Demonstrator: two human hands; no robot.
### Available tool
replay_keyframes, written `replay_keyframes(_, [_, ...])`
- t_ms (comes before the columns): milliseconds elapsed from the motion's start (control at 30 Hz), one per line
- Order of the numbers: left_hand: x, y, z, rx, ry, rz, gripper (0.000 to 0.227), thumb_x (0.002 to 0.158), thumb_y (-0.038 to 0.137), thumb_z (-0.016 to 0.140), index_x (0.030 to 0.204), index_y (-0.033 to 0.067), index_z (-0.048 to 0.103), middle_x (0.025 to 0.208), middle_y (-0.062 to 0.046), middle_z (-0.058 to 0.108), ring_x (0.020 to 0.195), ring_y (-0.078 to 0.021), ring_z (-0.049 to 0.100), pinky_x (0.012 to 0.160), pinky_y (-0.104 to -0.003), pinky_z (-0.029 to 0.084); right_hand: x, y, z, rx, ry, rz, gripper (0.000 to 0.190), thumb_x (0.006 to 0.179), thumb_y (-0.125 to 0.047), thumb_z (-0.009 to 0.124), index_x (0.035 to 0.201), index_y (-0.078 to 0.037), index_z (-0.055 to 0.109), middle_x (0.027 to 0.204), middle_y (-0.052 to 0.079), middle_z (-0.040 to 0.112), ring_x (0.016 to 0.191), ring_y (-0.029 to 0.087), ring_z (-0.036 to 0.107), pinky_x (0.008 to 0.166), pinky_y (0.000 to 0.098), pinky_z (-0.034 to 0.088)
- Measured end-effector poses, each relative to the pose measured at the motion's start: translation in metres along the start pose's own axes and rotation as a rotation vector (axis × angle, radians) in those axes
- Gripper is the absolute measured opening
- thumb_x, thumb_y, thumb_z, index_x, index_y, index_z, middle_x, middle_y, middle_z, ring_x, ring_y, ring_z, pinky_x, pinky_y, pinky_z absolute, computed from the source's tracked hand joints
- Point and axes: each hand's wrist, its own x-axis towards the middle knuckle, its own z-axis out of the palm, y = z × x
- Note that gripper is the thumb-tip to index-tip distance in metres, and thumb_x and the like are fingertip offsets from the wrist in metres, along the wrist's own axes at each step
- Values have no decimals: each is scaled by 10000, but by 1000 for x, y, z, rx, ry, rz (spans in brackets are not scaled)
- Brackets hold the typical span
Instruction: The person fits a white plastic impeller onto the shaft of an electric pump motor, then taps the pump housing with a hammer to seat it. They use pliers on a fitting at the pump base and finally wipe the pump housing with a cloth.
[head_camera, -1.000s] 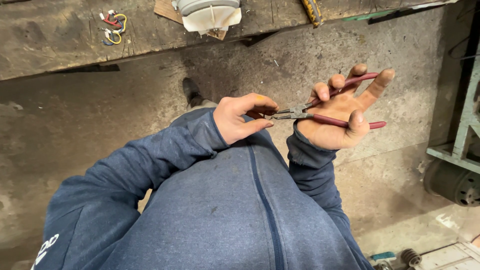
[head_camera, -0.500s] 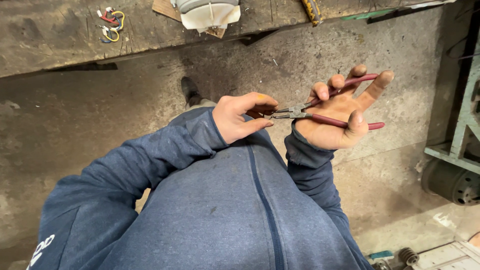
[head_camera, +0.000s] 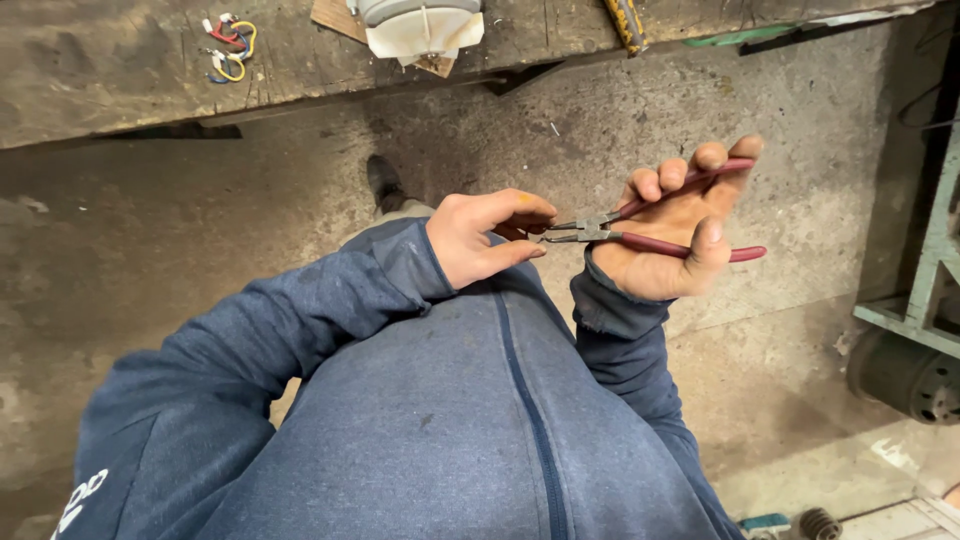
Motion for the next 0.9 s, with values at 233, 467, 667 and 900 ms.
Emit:
replay_keyframes(233, [-11,-4,-11,249,62,59,423,904,184,791,1286,61,658,1234,-106,721,1079,-248,742,919,-334,609,-4,3,-16,74,-38,33,643,960,-191,714,1527,-146,416,1276,25,537,1015,158,569,890,291,490])
replay_keyframes(467, [-11,-19,-132,907,30,220,354,918,175,780,1249,107,676,1346,-95,677,1234,-308,651,999,-390,550,-10,16,-24,67,49,-16,668,955,-195,722,1548,-142,418,1368,34,527,1063,181,582,881,302,492])
replay_keyframes(667, [65,-15,-223,1369,-164,658,476,831,166,790,1291,112,683,1470,-135,596,1349,-335,575,1164,-519,413,-28,43,-8,-55,197,-139,701,946,-238,736,1566,-170,416,1364,16,524,1038,167,572,859,296,472])
replay_keyframes(900, [142,-15,-260,1233,-570,1050,325,910,185,788,1216,127,695,1430,-53,636,1449,-257,543,1253,-525,335,-65,97,46,-143,422,-320,753,927,-261,762,1577,-172,392,1311,13,528,1016,170,571,830,296,465])
